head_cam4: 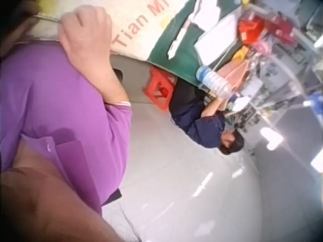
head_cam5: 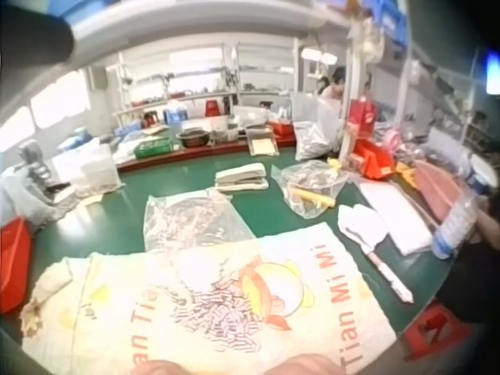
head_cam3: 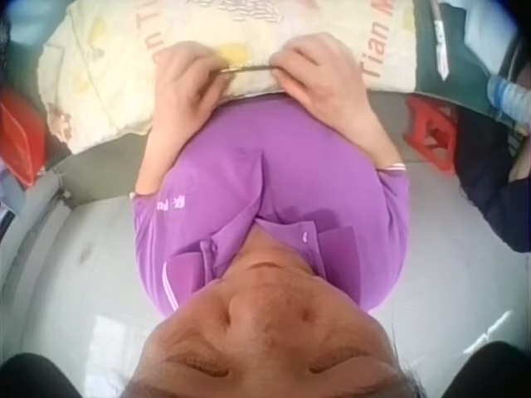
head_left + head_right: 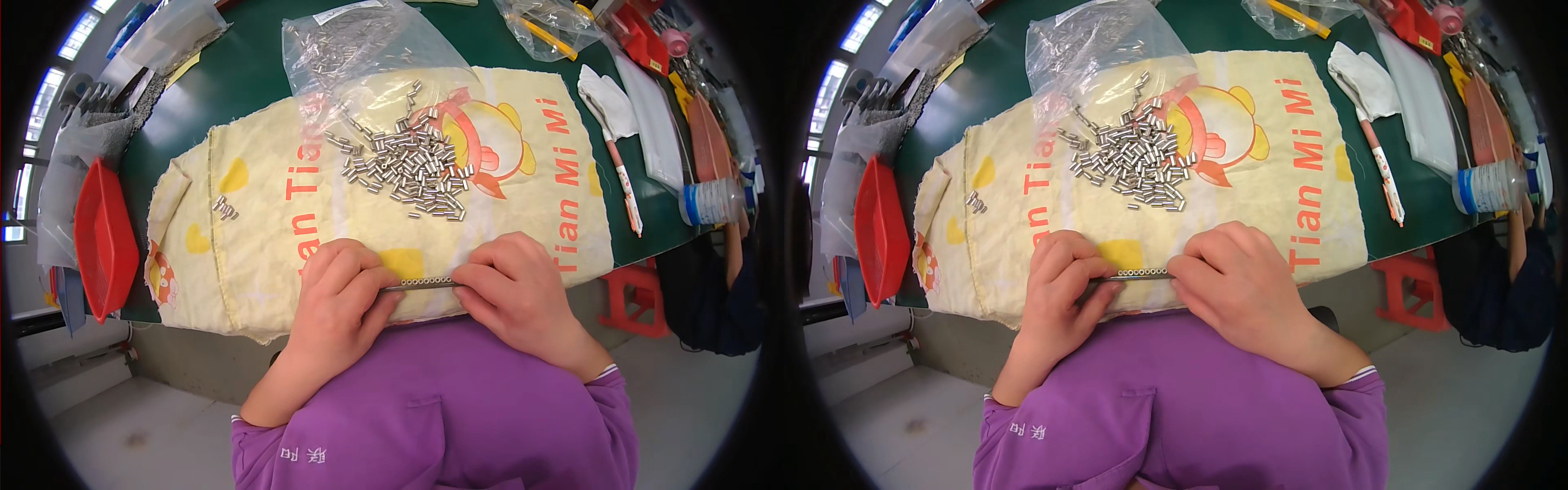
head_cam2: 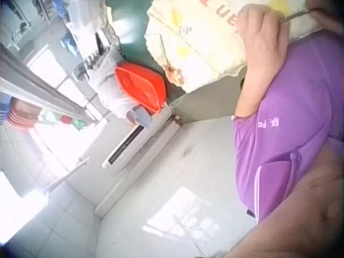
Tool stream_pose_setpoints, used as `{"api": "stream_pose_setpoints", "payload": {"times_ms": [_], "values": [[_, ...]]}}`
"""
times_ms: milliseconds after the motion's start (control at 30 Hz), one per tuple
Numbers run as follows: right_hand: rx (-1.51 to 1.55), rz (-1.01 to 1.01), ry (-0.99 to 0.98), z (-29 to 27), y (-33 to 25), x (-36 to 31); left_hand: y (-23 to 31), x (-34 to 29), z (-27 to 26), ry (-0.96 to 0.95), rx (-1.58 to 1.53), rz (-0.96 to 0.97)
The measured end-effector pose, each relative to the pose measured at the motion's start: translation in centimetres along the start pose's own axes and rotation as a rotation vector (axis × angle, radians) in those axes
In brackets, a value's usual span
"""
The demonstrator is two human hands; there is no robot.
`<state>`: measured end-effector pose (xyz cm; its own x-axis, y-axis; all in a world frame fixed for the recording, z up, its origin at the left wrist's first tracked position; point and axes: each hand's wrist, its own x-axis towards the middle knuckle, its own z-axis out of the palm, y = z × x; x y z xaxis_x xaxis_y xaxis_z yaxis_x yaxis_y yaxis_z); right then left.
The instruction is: Inserting small metal components into a yellow assembly bar.
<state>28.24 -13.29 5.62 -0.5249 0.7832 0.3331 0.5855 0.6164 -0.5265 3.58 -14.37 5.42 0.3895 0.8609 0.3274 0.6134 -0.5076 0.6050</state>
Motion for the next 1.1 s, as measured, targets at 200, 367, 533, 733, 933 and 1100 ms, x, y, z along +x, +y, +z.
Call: {"api": "stream_pose_setpoints", "payload": {"times_ms": [200, 367, 533, 733, 933, 1100], "values": [[-0.060, -0.010, -0.005, -0.1, 0.3, 0.8, -0.1, 0.1, 0.0, 0.084, 0.082, 0.016], [-0.039, 0.032, 0.006, 0.1, 0.4, 1.0, -0.5, 0.2, 0.1, 0.046, 0.009, -0.061], [0.046, 0.110, -0.033, -0.1, 0.4, 1.8, -0.4, 0.8, -0.1, 0.032, -0.011, -0.097], [0.066, 0.162, -0.084, -0.5, 0.1, 2.4, -0.3, 0.9, -0.3, 0.006, -0.038, -0.156], [0.067, 0.151, -0.071, -0.4, 0.2, 1.9, -0.4, 0.8, -0.3, 0.001, -0.044, -0.144], [0.046, 0.070, -0.004, 0.1, 0.6, 0.5, -0.6, 0.1, -0.2, 0.007, -0.052, -0.068]]}}
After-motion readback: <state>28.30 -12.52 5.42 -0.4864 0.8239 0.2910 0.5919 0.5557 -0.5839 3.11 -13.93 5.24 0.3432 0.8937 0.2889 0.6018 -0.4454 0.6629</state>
